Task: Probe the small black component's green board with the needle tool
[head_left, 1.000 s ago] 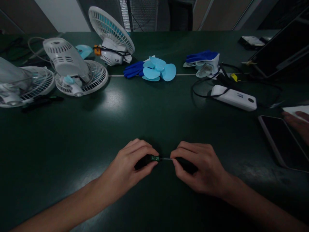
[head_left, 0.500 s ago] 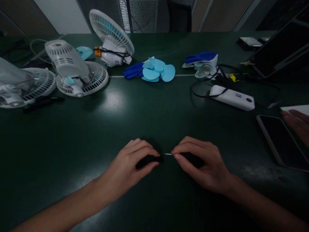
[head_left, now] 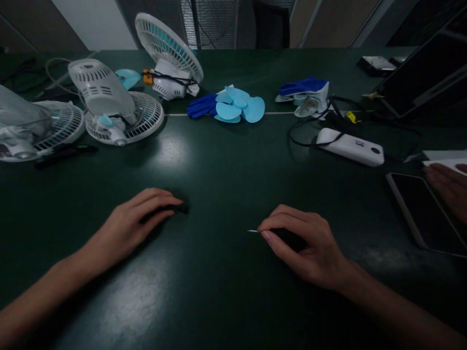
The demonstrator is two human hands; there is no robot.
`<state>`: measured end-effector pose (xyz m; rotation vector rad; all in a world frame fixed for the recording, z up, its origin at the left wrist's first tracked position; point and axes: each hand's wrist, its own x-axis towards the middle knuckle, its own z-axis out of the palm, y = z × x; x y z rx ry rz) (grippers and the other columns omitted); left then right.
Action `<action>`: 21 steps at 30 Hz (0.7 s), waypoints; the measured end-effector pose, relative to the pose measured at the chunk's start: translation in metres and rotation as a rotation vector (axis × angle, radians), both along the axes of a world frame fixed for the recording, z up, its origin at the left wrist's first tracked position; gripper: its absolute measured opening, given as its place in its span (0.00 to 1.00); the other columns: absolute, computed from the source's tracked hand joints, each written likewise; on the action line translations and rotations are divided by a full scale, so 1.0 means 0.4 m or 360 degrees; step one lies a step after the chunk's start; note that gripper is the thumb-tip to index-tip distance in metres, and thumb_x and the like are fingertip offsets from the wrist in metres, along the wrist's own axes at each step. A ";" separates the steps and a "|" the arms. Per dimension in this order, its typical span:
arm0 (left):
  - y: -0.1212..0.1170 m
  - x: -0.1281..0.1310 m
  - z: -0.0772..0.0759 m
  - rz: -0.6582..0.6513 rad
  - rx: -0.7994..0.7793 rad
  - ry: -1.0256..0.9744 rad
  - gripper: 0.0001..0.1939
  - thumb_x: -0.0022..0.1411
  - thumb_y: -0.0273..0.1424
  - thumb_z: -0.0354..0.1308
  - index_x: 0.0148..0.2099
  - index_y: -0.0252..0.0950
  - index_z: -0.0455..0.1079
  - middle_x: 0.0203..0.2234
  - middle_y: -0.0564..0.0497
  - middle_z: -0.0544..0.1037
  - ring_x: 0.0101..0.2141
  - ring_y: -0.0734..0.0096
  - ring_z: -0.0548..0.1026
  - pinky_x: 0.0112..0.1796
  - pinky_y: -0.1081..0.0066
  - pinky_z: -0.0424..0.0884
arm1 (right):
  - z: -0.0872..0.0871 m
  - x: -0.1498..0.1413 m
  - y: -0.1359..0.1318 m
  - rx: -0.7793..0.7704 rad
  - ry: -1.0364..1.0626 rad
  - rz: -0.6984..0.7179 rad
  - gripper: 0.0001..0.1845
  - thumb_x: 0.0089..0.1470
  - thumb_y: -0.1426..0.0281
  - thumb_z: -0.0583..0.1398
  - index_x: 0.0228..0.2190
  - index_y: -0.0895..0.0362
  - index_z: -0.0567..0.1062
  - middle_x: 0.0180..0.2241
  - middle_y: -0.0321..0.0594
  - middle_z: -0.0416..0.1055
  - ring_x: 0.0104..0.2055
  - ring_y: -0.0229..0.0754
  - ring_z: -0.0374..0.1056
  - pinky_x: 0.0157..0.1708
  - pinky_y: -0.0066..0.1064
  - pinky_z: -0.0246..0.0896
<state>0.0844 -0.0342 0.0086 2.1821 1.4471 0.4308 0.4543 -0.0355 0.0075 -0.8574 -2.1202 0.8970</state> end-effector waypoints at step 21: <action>0.029 -0.244 -0.024 0.0589 0.0205 0.0181 0.36 0.55 0.59 0.62 0.60 0.48 0.71 0.51 0.49 0.76 0.43 0.58 0.77 0.42 0.63 0.74 | -0.008 0.000 0.001 -0.0010 -0.0021 0.0007 0.05 0.62 0.76 0.61 0.40 0.58 0.78 0.33 0.38 0.73 0.32 0.36 0.70 0.31 0.30 0.63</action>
